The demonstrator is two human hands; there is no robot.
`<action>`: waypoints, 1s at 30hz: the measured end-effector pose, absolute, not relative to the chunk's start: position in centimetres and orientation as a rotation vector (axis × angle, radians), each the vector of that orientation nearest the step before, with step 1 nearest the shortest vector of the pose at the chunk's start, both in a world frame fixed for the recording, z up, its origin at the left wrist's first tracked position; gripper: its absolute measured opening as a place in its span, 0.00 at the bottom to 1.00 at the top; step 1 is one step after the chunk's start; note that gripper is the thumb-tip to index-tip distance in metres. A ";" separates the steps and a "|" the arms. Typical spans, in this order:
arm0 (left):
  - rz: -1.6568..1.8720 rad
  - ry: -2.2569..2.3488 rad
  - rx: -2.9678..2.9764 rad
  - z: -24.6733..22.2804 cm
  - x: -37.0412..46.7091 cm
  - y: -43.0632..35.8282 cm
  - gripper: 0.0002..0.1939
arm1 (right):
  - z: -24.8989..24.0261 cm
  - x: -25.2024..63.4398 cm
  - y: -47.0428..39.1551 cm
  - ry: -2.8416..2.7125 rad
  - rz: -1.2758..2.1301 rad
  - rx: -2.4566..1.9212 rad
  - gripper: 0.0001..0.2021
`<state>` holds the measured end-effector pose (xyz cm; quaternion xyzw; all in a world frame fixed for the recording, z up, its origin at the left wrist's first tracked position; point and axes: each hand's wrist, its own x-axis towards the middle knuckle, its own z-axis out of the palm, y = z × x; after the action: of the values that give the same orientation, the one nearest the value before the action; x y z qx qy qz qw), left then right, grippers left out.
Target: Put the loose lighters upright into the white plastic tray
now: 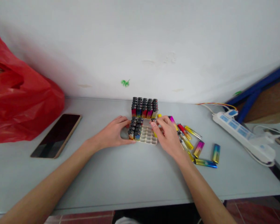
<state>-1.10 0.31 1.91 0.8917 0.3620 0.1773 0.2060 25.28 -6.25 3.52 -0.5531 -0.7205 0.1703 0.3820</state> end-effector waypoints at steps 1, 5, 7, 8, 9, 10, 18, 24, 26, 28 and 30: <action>0.496 1.003 2.483 1.9 -1.1 0.4 0.30 | 3.6 25.4 -6.2 -1.843 0.431 -1.420 0.19; 0.498 0.970 2.469 1.9 -1.3 0.4 0.32 | 3.4 25.5 -6.2 -1.850 0.491 -1.446 0.20; 0.499 0.957 2.462 2.0 -1.3 0.3 0.32 | 3.0 25.4 -6.2 -1.863 0.487 -1.444 0.20; 0.500 0.952 2.459 2.1 -1.3 0.3 0.32 | 2.7 25.4 -6.1 -1.882 0.478 -1.442 0.19; 0.500 0.949 2.457 2.1 -1.3 0.2 0.32 | 2.5 25.3 -6.1 -1.905 0.466 -1.439 0.19; 0.501 0.949 2.457 2.2 -1.3 0.2 0.31 | 2.3 25.3 -6.0 -1.930 0.451 -1.438 0.19; 0.497 0.953 2.490 2.1 -1.2 0.1 0.30 | 2.1 25.9 -5.0 -2.143 0.277 -1.402 0.16; 0.482 0.975 2.497 2.0 -1.3 0.2 0.31 | 2.1 25.0 -5.6 -2.251 0.243 -1.403 0.08; 0.490 0.972 2.499 2.1 -1.3 0.2 0.31 | 2.6 25.4 -5.8 -2.226 0.273 -1.375 0.09; 0.493 0.965 2.507 2.0 -1.3 0.2 0.32 | 3.2 26.5 -5.9 -2.132 0.310 -1.374 0.11; 0.486 0.960 2.526 2.0 -1.4 0.2 0.33 | 3.4 28.3 -5.6 -1.995 0.279 -1.442 0.11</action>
<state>-1.39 0.24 2.01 0.9020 0.3429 0.1736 0.1965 28.26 -5.61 3.36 -0.5504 -0.7613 0.1065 0.3260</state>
